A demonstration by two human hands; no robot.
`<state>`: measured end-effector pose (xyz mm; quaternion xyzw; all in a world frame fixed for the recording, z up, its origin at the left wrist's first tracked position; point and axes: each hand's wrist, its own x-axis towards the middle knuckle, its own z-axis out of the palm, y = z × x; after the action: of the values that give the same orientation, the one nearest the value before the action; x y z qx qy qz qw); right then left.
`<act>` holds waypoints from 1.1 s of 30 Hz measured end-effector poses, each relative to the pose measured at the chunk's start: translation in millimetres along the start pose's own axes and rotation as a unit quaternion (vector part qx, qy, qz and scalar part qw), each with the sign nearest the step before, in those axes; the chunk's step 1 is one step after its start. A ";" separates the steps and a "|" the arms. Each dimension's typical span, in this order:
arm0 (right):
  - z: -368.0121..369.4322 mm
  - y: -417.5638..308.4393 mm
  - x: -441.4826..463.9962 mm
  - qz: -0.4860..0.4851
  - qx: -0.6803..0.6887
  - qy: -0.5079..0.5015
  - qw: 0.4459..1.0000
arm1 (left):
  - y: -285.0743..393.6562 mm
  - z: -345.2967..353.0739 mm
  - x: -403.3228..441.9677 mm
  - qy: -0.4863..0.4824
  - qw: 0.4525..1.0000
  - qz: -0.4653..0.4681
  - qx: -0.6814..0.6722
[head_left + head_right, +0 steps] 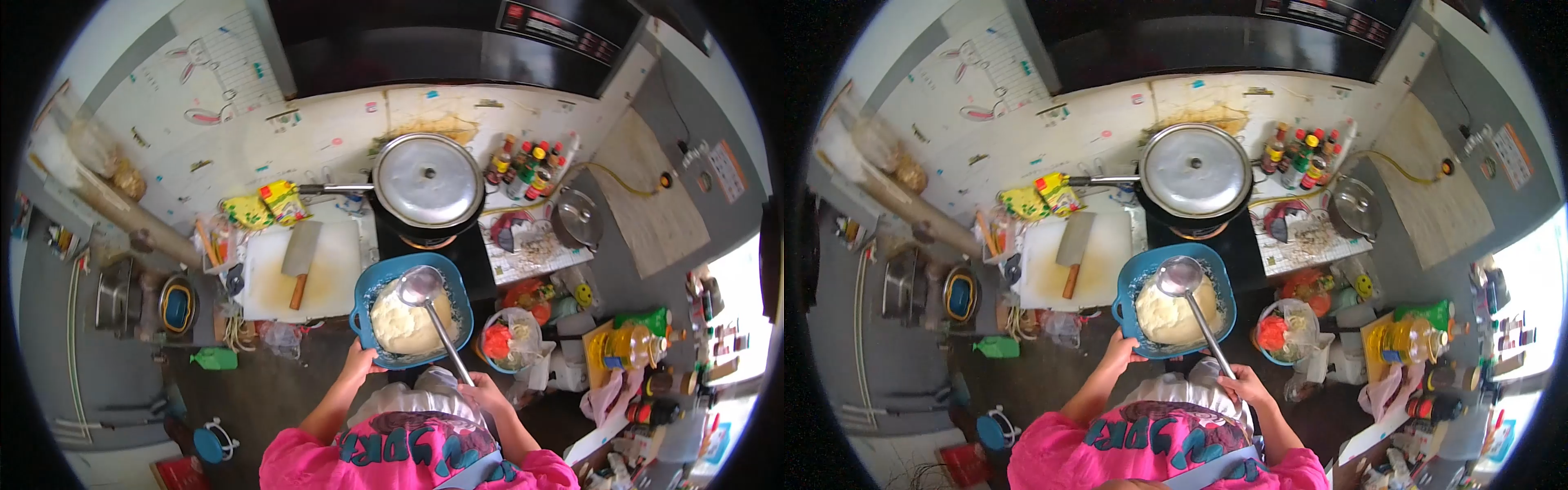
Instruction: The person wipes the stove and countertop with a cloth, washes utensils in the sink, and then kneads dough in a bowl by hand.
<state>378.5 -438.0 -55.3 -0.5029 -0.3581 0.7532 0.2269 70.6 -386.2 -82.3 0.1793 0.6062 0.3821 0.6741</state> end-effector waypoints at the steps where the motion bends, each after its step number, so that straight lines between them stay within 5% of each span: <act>1: 1.1 -8.3 7.1 0.014 -0.019 -0.017 1.000 | -1.2 -6.4 -3.5 0.020 1.000 -0.004 -0.006; 12: 26.0 -41.1 123.4 -0.013 -0.141 -0.176 0.974 | -51.6 -70.0 -35.8 0.183 0.959 0.062 -0.206; 25: 142.4 -22.6 265.1 -0.057 -0.360 0.005 0.931 | -27.9 -195.2 -29.8 0.259 0.927 0.079 -0.261; 33: 197.5 9.2 362.3 0.026 -0.318 0.141 0.937 | 11.7 -331.0 7.3 0.246 0.939 0.045 -0.235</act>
<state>55.2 -251.1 -231.0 -0.6592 -0.5300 0.5269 0.0839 -248.9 -446.6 -145.5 -0.0566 0.6373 0.5753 0.5095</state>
